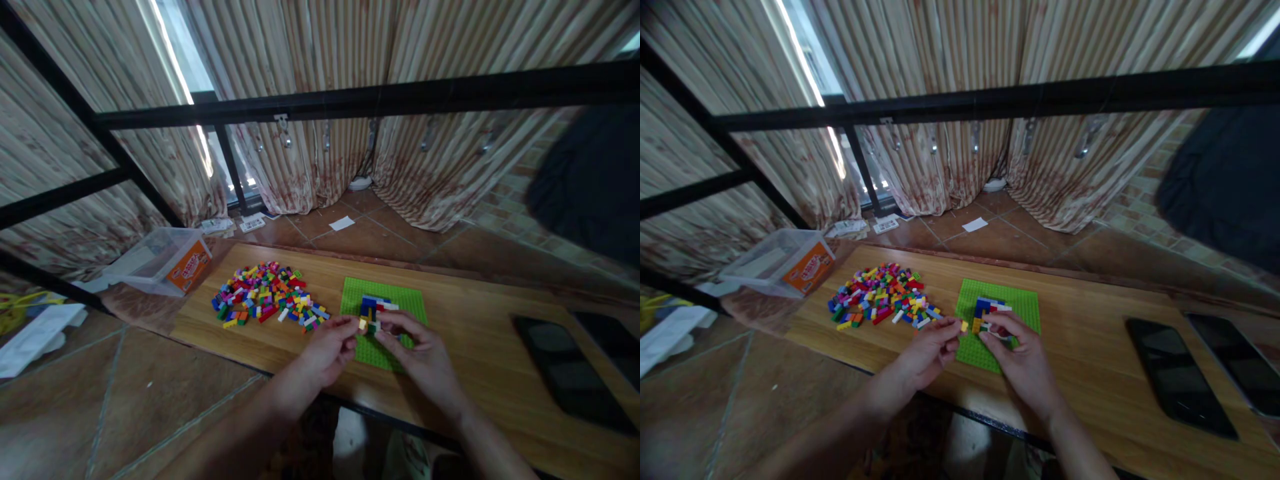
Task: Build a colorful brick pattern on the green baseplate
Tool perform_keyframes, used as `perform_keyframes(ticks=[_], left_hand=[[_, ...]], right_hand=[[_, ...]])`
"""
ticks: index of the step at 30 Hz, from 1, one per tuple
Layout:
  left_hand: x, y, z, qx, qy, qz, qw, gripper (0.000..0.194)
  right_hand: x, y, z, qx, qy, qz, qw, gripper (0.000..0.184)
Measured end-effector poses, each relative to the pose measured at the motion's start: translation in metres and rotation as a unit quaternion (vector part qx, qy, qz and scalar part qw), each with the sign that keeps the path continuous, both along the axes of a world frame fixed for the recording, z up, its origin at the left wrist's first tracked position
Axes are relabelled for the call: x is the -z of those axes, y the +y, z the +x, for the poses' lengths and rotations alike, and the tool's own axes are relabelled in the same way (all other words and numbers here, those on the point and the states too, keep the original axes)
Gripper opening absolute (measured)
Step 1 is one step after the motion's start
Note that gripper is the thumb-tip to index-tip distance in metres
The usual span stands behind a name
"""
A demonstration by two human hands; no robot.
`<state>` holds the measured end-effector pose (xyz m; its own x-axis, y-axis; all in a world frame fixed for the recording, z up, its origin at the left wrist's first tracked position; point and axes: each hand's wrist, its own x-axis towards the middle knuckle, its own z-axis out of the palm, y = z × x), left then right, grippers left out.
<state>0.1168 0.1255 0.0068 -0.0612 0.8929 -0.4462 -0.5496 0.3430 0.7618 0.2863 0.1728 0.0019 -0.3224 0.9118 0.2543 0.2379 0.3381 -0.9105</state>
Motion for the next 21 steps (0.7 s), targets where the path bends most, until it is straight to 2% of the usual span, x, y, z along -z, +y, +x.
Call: perform_keyframes(ticks=[3, 8, 13, 21], left_hand=[[-0.003, 0.005, 0.013, 0.008, -0.088, -0.002, 0.996, 0.04], [0.0, 0.008, 0.025, 0.014, -0.113, 0.016, 0.993, 0.041], [-0.001, 0.012, 0.033, 0.006, -0.05, 0.002, 0.999, 0.039], [0.003, 0.017, 0.037, 0.02, 0.081, 0.022, 0.996, 0.022]], right_hand=[[-0.002, -0.005, -0.003, -0.011, 0.002, 0.006, 1.0, 0.025], [0.001, -0.003, -0.001, -0.004, -0.008, 0.021, 1.0, 0.019], [0.004, 0.0, 0.003, -0.019, -0.034, 0.044, 0.998, 0.018], [0.006, 0.01, 0.008, -0.005, -0.1, 0.04, 0.994, 0.022]])
